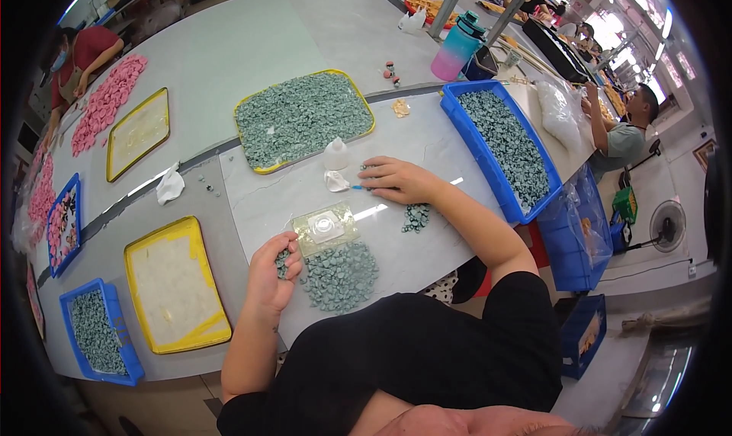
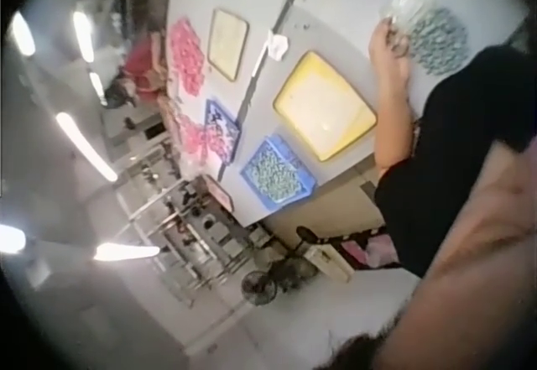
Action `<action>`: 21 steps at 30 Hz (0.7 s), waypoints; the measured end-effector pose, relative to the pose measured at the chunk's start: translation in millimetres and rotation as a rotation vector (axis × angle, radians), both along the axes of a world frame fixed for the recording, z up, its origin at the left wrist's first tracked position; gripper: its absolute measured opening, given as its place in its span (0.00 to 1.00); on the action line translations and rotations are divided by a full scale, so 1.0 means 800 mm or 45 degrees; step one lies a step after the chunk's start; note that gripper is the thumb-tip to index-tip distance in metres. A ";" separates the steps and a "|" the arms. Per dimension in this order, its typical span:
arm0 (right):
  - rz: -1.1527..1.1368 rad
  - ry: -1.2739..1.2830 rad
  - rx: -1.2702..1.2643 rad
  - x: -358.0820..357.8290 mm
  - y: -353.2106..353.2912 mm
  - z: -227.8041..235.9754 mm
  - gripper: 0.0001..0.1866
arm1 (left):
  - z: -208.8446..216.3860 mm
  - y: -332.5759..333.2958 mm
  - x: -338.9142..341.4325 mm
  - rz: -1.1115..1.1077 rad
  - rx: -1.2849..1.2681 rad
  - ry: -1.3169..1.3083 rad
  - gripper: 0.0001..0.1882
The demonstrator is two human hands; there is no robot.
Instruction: Packing small green plastic components into a transparent plastic bag on a factory workbench.
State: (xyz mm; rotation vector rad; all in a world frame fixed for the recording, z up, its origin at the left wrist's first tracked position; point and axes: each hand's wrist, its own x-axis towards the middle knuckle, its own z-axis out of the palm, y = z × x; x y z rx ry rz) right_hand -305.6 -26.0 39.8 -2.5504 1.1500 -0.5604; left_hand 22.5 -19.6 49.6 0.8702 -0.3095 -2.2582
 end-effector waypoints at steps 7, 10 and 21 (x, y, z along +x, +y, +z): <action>-0.155 -0.124 0.004 0.003 0.015 0.004 0.11 | -0.001 0.000 0.005 -0.018 -0.021 -0.015 0.09; -0.281 -0.080 -0.054 0.030 0.011 0.016 0.10 | 0.003 0.004 0.008 -0.032 -0.024 -0.029 0.09; -0.312 -0.036 -0.052 0.122 -0.015 0.005 0.12 | 0.021 0.022 0.020 -0.022 -0.078 -0.049 0.09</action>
